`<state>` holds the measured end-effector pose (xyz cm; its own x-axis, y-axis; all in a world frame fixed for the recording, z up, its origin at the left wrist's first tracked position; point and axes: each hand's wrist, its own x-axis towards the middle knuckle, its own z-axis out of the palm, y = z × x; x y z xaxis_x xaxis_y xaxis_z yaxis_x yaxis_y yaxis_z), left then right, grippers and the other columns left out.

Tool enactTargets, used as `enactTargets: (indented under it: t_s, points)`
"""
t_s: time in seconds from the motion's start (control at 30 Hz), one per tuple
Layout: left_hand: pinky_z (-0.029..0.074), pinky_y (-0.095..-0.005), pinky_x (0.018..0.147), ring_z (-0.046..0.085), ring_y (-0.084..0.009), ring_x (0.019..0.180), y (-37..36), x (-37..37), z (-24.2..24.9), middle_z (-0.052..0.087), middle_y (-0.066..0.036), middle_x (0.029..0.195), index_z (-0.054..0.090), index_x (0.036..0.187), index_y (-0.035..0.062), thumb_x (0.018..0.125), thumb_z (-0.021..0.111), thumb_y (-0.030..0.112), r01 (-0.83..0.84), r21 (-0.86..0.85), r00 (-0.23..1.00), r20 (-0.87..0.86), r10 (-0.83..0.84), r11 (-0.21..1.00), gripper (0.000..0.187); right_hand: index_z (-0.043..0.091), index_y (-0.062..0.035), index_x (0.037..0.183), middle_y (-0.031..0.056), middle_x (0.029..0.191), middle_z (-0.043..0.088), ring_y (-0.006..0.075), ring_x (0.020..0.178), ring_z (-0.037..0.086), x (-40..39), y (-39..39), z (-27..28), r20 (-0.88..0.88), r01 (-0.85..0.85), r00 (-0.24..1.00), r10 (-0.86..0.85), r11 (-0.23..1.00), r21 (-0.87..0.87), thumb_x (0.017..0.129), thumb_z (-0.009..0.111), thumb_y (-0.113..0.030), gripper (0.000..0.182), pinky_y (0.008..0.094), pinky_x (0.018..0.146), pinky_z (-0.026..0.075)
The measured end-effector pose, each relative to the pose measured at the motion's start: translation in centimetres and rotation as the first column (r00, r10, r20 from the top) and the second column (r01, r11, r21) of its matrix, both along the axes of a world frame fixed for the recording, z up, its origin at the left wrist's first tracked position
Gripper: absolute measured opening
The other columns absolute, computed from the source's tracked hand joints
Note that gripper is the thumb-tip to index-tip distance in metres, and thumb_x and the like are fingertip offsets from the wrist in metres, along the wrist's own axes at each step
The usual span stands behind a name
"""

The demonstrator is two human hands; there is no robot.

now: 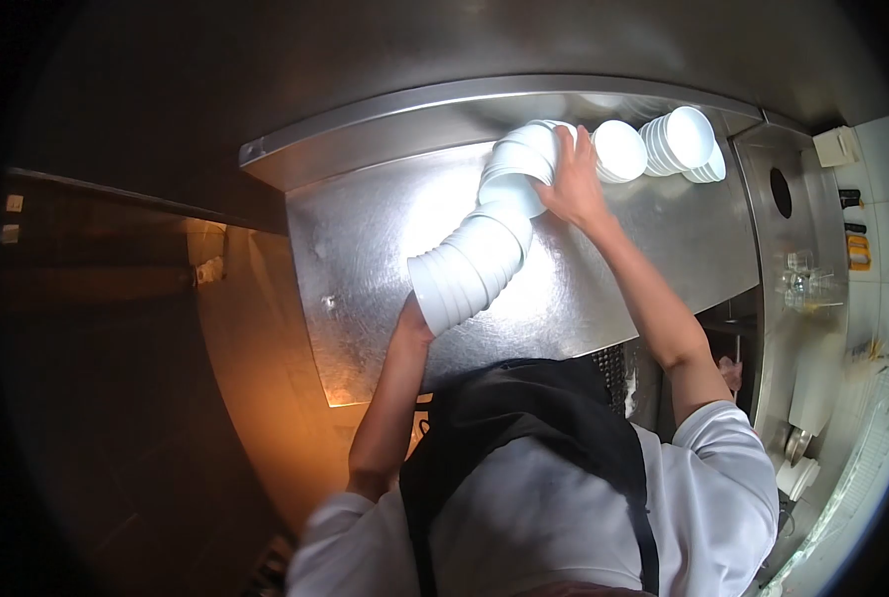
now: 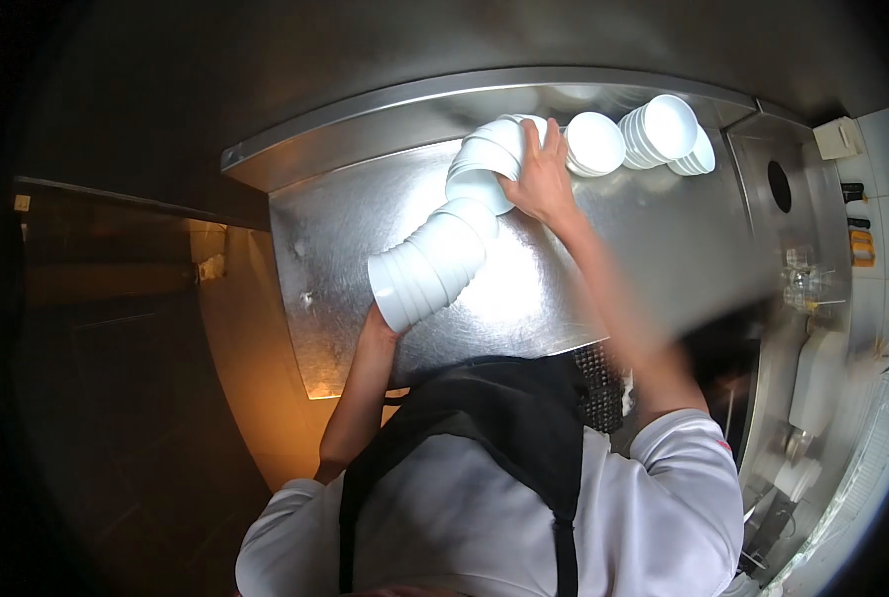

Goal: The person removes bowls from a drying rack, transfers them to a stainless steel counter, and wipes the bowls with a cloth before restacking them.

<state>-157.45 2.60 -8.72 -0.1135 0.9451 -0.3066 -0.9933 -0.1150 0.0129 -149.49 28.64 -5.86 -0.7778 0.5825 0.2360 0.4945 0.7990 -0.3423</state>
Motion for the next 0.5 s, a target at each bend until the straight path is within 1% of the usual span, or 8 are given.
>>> enactTargets:
  t_s: [0.1,0.13,0.2,0.27,0.33,0.37,0.43,0.5]
  points:
    - [0.055,-0.0422,0.093,0.058,-0.03,0.118,-0.1,0.3,0.3,0.048,-0.019,0.138,0.03,0.145,0.0023,0.102,0.042,0.027,-0.035,-0.083,0.996,-0.079,0.028,0.996,0.051,0.032,-0.0111,0.143,0.0404,0.136,0.031,0.0586,0.122,0.037,-0.8,0.6,0.2,0.066,0.002,0.998,-0.004,1.0,0.025,0.073,0.075,-0.033,0.085,0.0554,0.1,0.04]
    - [0.057,-0.0411,0.089,0.059,-0.0301,0.116,-0.5,0.3,0.0,0.049,-0.019,0.138,0.03,0.145,0.0027,0.102,0.043,0.028,-0.034,-0.082,0.987,-0.16,0.02,0.996,0.052,0.032,-0.012,0.143,0.0401,0.135,0.033,0.0584,0.121,0.038,-1.0,0.8,0.5,0.095,0.001,0.995,-0.004,1.0,0.026,0.073,0.074,-0.033,0.084,0.055,0.1,0.04]
    - [0.06,-0.0388,0.08,0.062,-0.0303,0.111,-1.8,0.4,-1.8,0.05,-0.019,0.137,0.029,0.146,0.0036,0.101,0.044,0.029,-0.026,-0.082,0.949,-0.317,-0.001,0.996,0.054,0.034,-0.0088,0.142,0.0371,0.136,0.034,0.0547,0.12,0.041,-1.1,1.7,1.3,0.121,-0.045,0.991,0.053,0.997,-0.068,0.076,0.072,-0.034,0.08,0.0538,0.102,0.038]
    - [0.051,-0.0421,0.095,0.057,-0.0313,0.117,-2.9,0.3,-3.3,0.05,-0.018,0.135,0.034,0.142,0.0008,0.101,0.042,0.03,-0.03,-0.086,0.972,-0.234,0.009,0.996,0.05,0.034,-0.0071,0.141,0.035,0.136,0.036,0.052,0.12,0.043,-0.9,2.7,1.1,0.12,-0.058,0.99,0.073,0.99,-0.128,0.079,0.069,-0.037,0.078,0.0521,0.103,0.037]
    - [0.047,-0.0443,0.101,0.055,-0.0316,0.119,-3.5,0.2,-4.4,0.051,-0.017,0.135,0.038,0.138,-0.0001,0.102,0.041,0.031,-0.034,-0.083,0.995,-0.096,0.026,0.996,0.048,0.034,-0.0069,0.141,0.0339,0.135,0.039,0.0503,0.119,0.045,-0.8,3.3,0.5,0.098,-0.054,0.993,0.069,0.988,-0.148,0.081,0.066,-0.041,0.076,0.05,0.103,0.038]
    - [0.048,-0.0449,0.1,0.055,-0.0314,0.118,-3.7,0.2,-5.0,0.051,-0.016,0.134,0.039,0.138,0.0004,0.102,0.041,0.031,-0.037,-0.082,0.999,0.002,0.037,0.996,0.047,0.034,-0.0066,0.141,0.0336,0.134,0.039,0.0499,0.12,0.045,-0.8,3.7,0.3,0.115,-0.054,0.99,0.076,0.983,-0.177,0.082,0.065,-0.042,0.075,0.0497,0.103,0.037]
    - [0.049,-0.0462,0.098,0.057,-0.0313,0.117,-4.3,0.1,-6.6,0.052,-0.015,0.134,0.041,0.136,0.0014,0.101,0.041,0.031,-0.03,-0.078,0.995,0.097,0.038,0.996,0.046,0.034,-0.0059,0.141,0.0332,0.132,0.041,0.049,0.121,0.044,-1.2,3.5,0.9,0.149,-0.055,0.985,0.093,0.97,-0.236,0.084,0.063,-0.043,0.074,0.0489,0.104,0.037]
    - [0.05,-0.0474,0.096,0.057,-0.0314,0.116,-4.8,0.0,-7.4,0.052,-0.015,0.134,0.042,0.135,0.002,0.101,0.041,0.032,-0.018,-0.074,0.995,0.096,0.025,0.997,0.045,0.031,-0.0088,0.144,0.0342,0.137,0.038,0.0502,0.123,0.043,-1.4,3.6,0.4,0.115,-0.045,0.99,0.082,0.955,-0.293,0.085,0.062,-0.046,0.076,0.0484,0.106,0.035]
